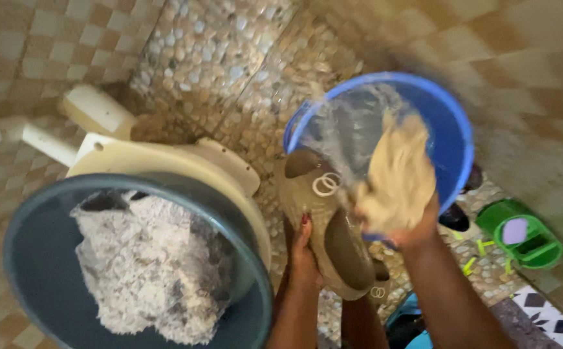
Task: The person washes several pairs of shoes and sandals using a cloth and water from a blue bucket in a bathroom. They scrub the soles and uppers of each item, rinse the cloth, and place the cleaned footwear on the floor.
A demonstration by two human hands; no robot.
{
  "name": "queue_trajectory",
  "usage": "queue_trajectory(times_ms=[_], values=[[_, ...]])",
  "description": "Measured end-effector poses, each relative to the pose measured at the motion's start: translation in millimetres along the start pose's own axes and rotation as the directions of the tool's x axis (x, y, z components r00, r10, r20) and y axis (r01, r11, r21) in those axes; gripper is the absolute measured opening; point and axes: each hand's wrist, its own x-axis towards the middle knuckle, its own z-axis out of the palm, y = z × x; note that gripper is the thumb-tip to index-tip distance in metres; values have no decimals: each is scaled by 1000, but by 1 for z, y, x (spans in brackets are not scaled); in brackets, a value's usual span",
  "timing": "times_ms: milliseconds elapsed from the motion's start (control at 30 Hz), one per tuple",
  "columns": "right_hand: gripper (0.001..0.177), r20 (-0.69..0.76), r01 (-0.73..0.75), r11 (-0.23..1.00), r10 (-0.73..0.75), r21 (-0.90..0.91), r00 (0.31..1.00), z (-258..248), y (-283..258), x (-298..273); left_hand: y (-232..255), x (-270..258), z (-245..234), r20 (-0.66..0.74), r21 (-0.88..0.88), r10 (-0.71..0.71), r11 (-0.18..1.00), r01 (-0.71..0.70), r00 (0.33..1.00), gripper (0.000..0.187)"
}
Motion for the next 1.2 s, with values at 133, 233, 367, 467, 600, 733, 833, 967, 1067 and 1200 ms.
queue_trajectory(times_ms=[133,233,367,467,600,733,833,967,1067,1200], values=[[67,53,-20,998,17,66,998,22,32,-126,-10,0,26,100,27,1,1000,-4,995,70],[69,101,-47,991,34,128,994,16,69,-169,-5,-1,38,209,11,-12,1000,10,978,70],[59,-251,-191,943,261,272,932,-11,104,-182,-8,-14,33,250,-2,-69,997,71,966,70],[46,-164,-56,997,63,48,985,-16,113,-189,-24,-22,29,239,25,-138,990,136,961,70],[37,-65,132,742,-231,-657,971,20,102,-205,-29,-25,24,228,85,-184,982,169,956,70],[39,640,509,-398,-359,-763,679,80,50,-221,-30,-36,27,247,123,-258,965,234,934,70],[53,156,219,370,-192,-903,969,124,19,-243,-30,-45,39,307,146,-353,935,323,884,71],[60,379,441,166,-307,-882,873,147,-5,-270,-34,-60,60,384,189,-489,872,452,783,71],[42,226,270,131,-280,-954,933,138,-12,-282,-40,-72,75,417,219,-565,822,525,712,72],[23,262,354,410,-265,-840,928,121,-20,-303,-43,-108,76,405,222,-610,788,574,681,73]])
